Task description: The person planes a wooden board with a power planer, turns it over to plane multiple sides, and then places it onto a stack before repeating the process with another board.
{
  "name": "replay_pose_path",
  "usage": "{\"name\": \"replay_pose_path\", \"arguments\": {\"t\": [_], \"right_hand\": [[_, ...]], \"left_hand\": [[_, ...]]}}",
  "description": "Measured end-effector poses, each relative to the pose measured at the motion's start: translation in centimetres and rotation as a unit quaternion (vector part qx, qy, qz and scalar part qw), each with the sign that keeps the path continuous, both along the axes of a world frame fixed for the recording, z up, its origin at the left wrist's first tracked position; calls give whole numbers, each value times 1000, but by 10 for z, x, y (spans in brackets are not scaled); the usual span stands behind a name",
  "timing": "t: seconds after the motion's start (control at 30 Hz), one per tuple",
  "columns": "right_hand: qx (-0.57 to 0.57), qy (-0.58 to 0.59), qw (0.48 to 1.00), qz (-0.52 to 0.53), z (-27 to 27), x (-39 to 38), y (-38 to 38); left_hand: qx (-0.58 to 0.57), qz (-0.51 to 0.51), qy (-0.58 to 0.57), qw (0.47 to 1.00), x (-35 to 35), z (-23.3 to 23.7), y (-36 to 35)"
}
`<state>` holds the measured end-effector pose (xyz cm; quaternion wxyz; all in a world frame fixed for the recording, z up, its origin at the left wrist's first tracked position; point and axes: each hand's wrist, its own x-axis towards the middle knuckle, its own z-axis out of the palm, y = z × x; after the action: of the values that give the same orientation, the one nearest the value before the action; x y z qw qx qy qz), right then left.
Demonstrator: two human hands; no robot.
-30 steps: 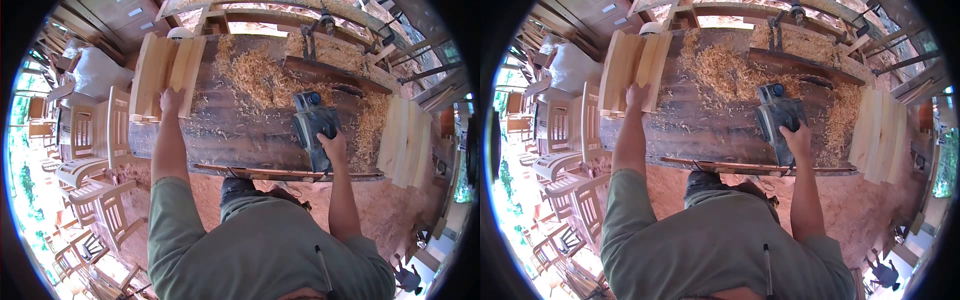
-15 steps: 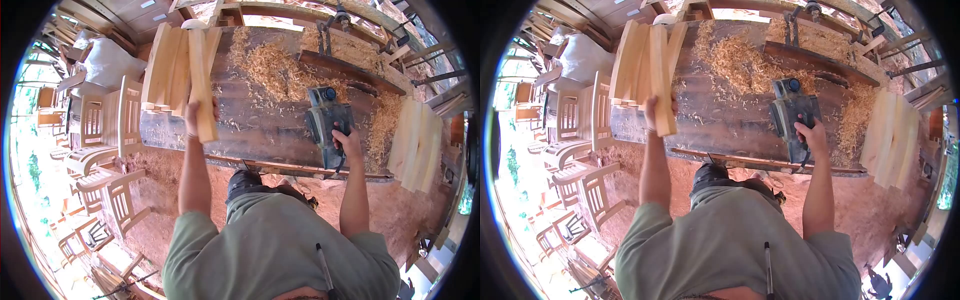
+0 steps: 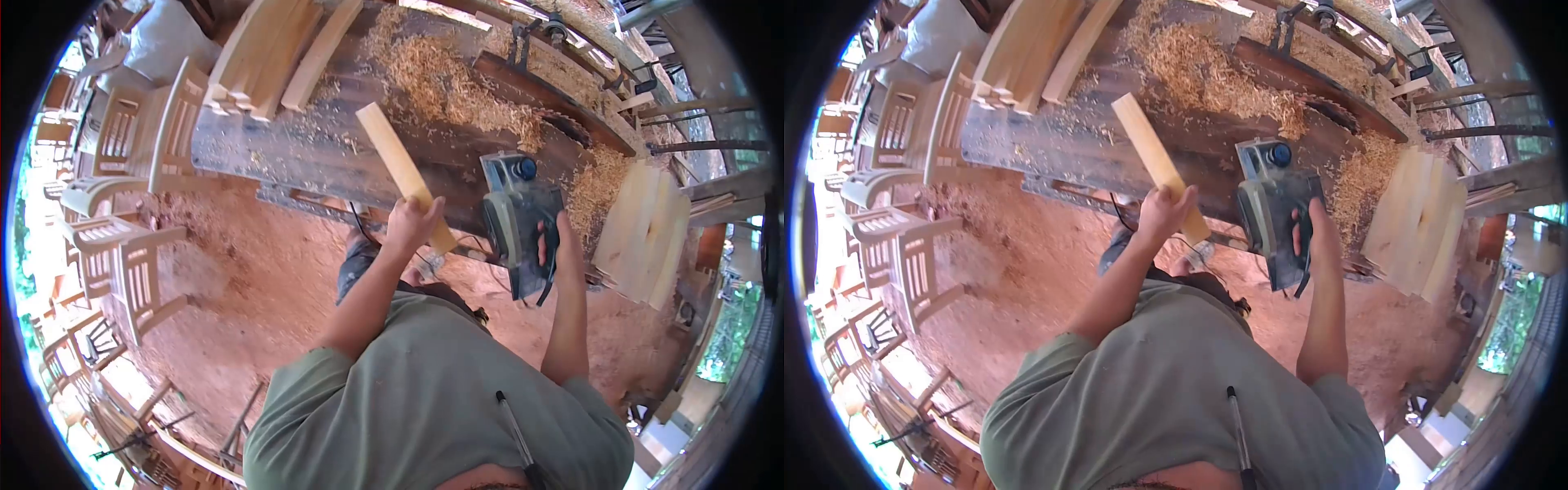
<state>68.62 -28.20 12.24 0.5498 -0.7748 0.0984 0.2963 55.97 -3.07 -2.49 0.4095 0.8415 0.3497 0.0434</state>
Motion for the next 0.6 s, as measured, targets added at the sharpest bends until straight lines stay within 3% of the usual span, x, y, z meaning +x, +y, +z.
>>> {"name": "replay_pose_path", "arguments": {"t": [0.07,0.13,0.17,0.23,0.3,0.4,0.47,0.5,0.6], "right_hand": [[-6,-21,999,49,11,-26,-22],[-7,-36,996,86,16,-55,-41],[0,-20,996,89,19,-68,-49],[-3,2,996,92,21,-88,-61],[22,25,992,118,11,-102,-61],[19,16,985,170,-5,-116,-40],[34,30,985,166,-17,-125,-30],[48,38,984,164,-23,-127,-27],[51,93,984,142,-40,-138,-29]], "left_hand": [[-18,-29,95,995,14,11,9],[64,-38,90,993,29,-47,51],[149,65,26,986,40,-26,69],[181,36,9,983,60,8,112],[284,-28,-82,955,81,-10,155],[298,-94,1,950,112,-15,188],[182,-205,164,948,125,-6,197],[203,-259,245,912,134,-3,194],[160,-225,206,939,128,6,193]]}}
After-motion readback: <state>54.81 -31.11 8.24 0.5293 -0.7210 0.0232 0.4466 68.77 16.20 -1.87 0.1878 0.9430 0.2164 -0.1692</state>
